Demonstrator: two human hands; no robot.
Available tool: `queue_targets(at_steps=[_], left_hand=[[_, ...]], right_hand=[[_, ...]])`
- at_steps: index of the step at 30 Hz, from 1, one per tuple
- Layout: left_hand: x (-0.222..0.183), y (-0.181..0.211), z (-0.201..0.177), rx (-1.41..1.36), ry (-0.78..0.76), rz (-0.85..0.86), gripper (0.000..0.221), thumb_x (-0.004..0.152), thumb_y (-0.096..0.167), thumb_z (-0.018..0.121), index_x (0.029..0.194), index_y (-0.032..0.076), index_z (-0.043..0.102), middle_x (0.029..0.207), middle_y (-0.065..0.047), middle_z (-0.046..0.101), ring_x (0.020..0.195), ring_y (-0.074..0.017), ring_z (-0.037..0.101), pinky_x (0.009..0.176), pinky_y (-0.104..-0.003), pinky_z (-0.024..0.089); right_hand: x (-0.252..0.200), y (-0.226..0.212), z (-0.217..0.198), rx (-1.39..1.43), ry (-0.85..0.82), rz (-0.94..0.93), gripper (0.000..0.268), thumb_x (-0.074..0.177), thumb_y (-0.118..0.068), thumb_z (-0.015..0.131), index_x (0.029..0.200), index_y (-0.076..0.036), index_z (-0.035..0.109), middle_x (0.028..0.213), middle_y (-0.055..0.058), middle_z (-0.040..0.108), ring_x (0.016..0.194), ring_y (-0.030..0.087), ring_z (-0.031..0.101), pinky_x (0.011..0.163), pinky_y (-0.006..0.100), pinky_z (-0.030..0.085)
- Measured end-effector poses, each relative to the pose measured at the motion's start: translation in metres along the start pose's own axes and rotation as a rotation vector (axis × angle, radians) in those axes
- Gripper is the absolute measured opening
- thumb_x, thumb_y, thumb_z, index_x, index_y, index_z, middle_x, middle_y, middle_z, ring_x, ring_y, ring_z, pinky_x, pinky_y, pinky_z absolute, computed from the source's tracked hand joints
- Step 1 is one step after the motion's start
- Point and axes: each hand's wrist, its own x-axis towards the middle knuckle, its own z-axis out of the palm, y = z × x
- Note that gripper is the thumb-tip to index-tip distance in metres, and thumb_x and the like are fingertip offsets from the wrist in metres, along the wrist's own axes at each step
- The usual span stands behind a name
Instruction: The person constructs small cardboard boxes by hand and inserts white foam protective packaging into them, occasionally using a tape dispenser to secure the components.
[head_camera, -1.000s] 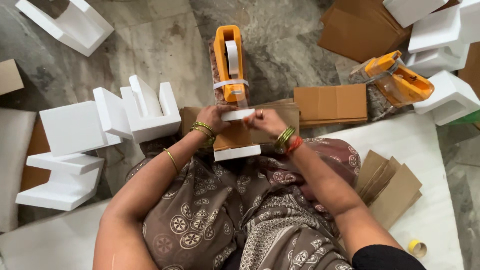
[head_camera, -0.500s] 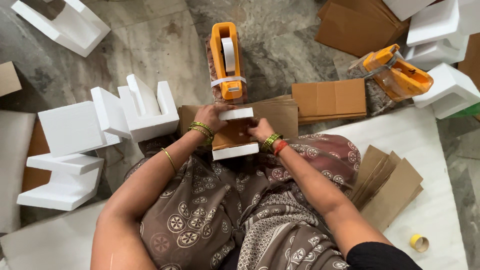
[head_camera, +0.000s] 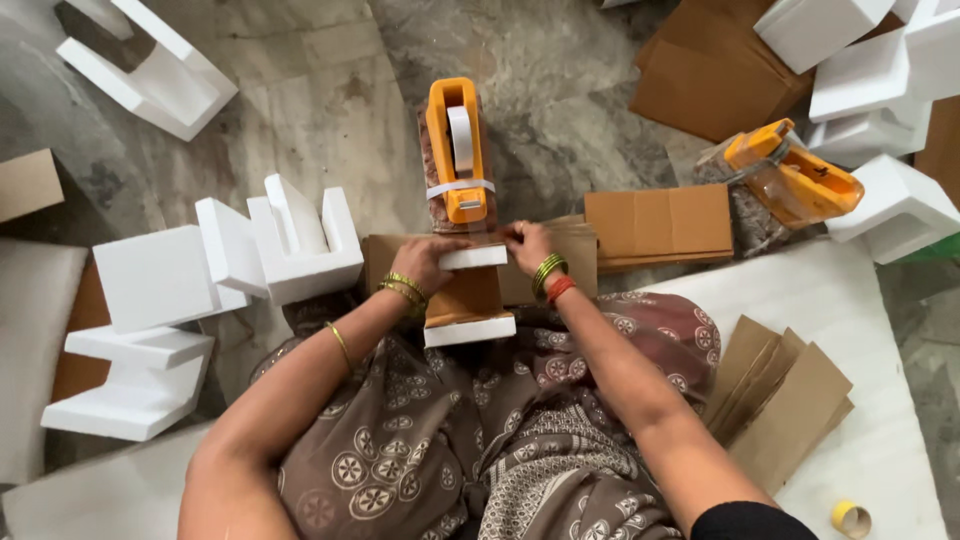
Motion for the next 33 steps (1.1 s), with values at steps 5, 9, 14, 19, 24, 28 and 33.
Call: queue_targets(at_steps=[5, 9, 14, 19, 24, 28, 33], left_hand=[[0.0, -0.005, 0.007, 0.007, -0.013, 0.05, 0.058, 0.069, 0.011, 0.079, 0.125, 0.027, 0.072, 0.115, -0.008, 0.075, 0.103, -0.0312, 0.07, 0.096, -0.044, 0.054], [-0.005, -0.001, 0.005, -0.053, -0.014, -0.001, 0.055, 0.069, 0.012, 0.077, 0.122, 0.027, 0.074, 0.108, -0.01, 0.075, 0.098, -0.0331, 0.071, 0.092, -0.045, 0.057], [-0.005, -0.006, 0.007, -0.117, 0.019, 0.056, 0.056, 0.068, 0.01, 0.075, 0.122, 0.024, 0.073, 0.109, -0.011, 0.076, 0.099, -0.0322, 0.072, 0.092, -0.043, 0.058], [-0.007, -0.008, 0.0, -0.258, 0.107, 0.206, 0.05, 0.068, -0.002, 0.076, 0.115, 0.01, 0.067, 0.11, -0.014, 0.073, 0.104, -0.037, 0.068, 0.091, -0.045, 0.056], [-0.022, -0.012, 0.001, -0.369, 0.149, 0.14, 0.048, 0.066, -0.006, 0.077, 0.111, 0.009, 0.067, 0.111, -0.01, 0.074, 0.101, -0.0273, 0.074, 0.086, -0.036, 0.061], [-0.01, -0.009, 0.016, -0.483, 0.199, 0.066, 0.043, 0.071, 0.0, 0.085, 0.11, 0.01, 0.071, 0.103, -0.008, 0.078, 0.093, -0.0228, 0.077, 0.084, -0.034, 0.061], [0.018, -0.003, 0.032, -0.504, 0.229, 0.015, 0.045, 0.068, 0.0, 0.084, 0.11, 0.01, 0.069, 0.103, -0.01, 0.077, 0.093, -0.0255, 0.076, 0.082, -0.035, 0.06]], right_hand=[[0.033, -0.036, -0.021, 0.862, -0.448, 0.21, 0.019, 0.095, -0.022, 0.067, 0.099, -0.007, 0.078, 0.09, 0.002, 0.081, 0.073, 0.006, 0.073, 0.068, 0.024, 0.062], [0.036, -0.06, -0.029, 0.953, -0.48, 0.286, 0.018, 0.098, -0.019, 0.073, 0.102, -0.002, 0.079, 0.089, 0.005, 0.079, 0.071, 0.007, 0.065, 0.065, 0.023, 0.055], [0.04, -0.056, -0.016, 0.867, -0.41, 0.31, 0.015, 0.089, -0.013, 0.078, 0.097, -0.001, 0.08, 0.088, 0.005, 0.08, 0.075, 0.009, 0.071, 0.068, 0.024, 0.058], [0.052, -0.036, 0.006, 0.733, -0.412, 0.309, 0.024, 0.081, -0.018, 0.085, 0.094, 0.002, 0.078, 0.091, 0.011, 0.08, 0.079, 0.017, 0.075, 0.072, 0.029, 0.06], [0.056, -0.022, 0.008, 0.516, -0.846, 0.353, 0.048, 0.078, -0.045, 0.085, 0.102, -0.005, 0.078, 0.105, 0.01, 0.079, 0.093, 0.02, 0.073, 0.086, 0.032, 0.057], [0.058, -0.009, -0.023, -0.004, -0.395, 0.129, 0.043, 0.082, -0.04, 0.085, 0.103, -0.003, 0.077, 0.099, 0.015, 0.075, 0.089, 0.025, 0.072, 0.081, 0.04, 0.058], [0.104, -0.056, -0.08, 0.317, -0.253, 0.043, 0.032, 0.084, -0.035, 0.08, 0.101, -0.007, 0.079, 0.093, 0.008, 0.082, 0.084, 0.016, 0.076, 0.075, 0.034, 0.059]])
